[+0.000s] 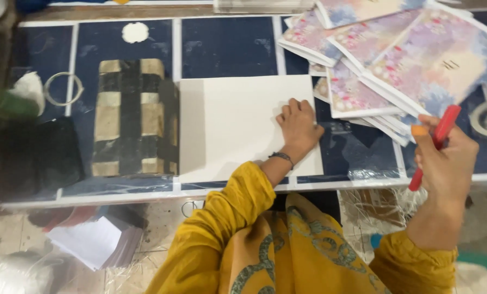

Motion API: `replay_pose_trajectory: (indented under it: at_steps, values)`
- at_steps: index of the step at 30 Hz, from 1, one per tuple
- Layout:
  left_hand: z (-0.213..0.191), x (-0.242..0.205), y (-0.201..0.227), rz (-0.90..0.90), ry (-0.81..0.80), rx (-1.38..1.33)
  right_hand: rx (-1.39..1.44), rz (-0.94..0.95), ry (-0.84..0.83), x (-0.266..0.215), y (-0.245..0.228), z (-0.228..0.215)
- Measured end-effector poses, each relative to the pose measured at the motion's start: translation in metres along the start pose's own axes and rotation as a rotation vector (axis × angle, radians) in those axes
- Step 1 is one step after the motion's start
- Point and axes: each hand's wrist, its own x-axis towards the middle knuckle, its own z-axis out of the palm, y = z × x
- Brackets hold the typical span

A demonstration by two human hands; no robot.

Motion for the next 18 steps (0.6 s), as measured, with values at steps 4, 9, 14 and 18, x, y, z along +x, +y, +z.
replay_pose_trajectory:
  at_steps: [4, 9, 14, 18]
  values:
    - [-0.031, -0.004, 0.011, -0.04, -0.099, -0.031, 0.014, 0.006, -0.025, 0.0, 0.008, 0.01]
    - [-0.06, -0.006, 0.01, -0.127, -0.23, -0.366, 0.208, 0.096, -0.084, 0.005, 0.021, 0.023]
    - [-0.104, -0.016, -0.01, -0.141, -0.201, -0.718, 0.114, 0.07, -0.258, -0.013, -0.037, 0.055]
    - [-0.124, -0.015, -0.069, -0.026, -0.04, -0.808, -0.181, 0.232, -0.384, -0.018, -0.079, 0.116]
